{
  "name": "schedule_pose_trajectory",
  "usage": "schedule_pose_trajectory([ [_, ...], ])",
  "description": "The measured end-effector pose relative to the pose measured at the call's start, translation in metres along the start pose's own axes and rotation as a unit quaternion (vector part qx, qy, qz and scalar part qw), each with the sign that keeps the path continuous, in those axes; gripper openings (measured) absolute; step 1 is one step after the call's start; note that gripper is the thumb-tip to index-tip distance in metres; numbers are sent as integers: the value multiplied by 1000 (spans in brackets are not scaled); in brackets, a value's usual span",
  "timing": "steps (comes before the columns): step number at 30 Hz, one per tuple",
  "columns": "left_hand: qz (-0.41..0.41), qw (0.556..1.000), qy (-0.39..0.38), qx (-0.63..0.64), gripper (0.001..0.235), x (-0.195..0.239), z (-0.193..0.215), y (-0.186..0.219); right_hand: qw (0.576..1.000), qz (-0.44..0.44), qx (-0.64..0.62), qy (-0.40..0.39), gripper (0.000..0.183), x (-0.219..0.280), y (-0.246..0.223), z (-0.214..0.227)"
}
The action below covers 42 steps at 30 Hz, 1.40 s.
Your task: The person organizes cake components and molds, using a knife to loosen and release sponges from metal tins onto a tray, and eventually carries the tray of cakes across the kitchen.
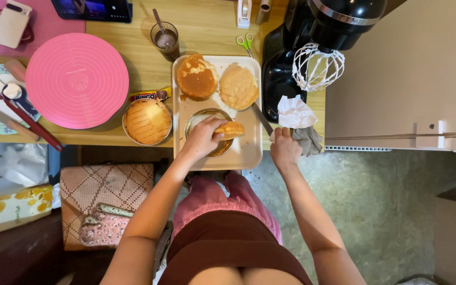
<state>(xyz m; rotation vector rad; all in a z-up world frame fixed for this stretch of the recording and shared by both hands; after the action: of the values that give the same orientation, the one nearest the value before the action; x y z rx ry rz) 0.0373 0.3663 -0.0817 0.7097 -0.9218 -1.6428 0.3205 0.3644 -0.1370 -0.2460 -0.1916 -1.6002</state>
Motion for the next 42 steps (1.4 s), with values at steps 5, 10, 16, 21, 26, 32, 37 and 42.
schedule_pose_trajectory([
  [5,-16,1000,6,-14,41,3,-2,-7,1000,-14,-6,-3,33,12,21,9],
  [10,-23,1000,11,-19,41,2,1,-7,998,-19,-41,-32,40,33,60,27],
  [16,34,999,2,-14,39,-6,-7,-7,988,-39,-44,-144,46,65,116,77],
  [21,39,999,36,-8,39,-17,-21,-20,978,-50,-132,-151,47,82,164,107],
  [26,47,998,43,13,36,-28,-49,-45,966,-27,-256,-28,51,39,181,20],
  [32,129,971,59,193,41,-46,-88,-96,959,4,-273,81,49,-52,151,-90],
  [37,283,882,100,363,42,-53,-104,-110,956,121,-234,130,63,-106,127,-85],
  [42,272,848,155,428,40,-53,-130,-116,978,144,-106,108,46,-131,106,-73],
])
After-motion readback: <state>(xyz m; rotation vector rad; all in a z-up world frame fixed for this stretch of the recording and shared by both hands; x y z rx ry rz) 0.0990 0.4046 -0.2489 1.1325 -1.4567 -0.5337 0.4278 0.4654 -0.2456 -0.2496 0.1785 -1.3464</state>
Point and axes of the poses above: each hand's wrist, its own x-axis away from the middle knuckle, its own z-axis out of the back of the hand, y = z × x, the point moved 3 cm from there along -x, towards the middle knuckle, and after that the axes turned 3 degrees about x, right-handed, at the moved point
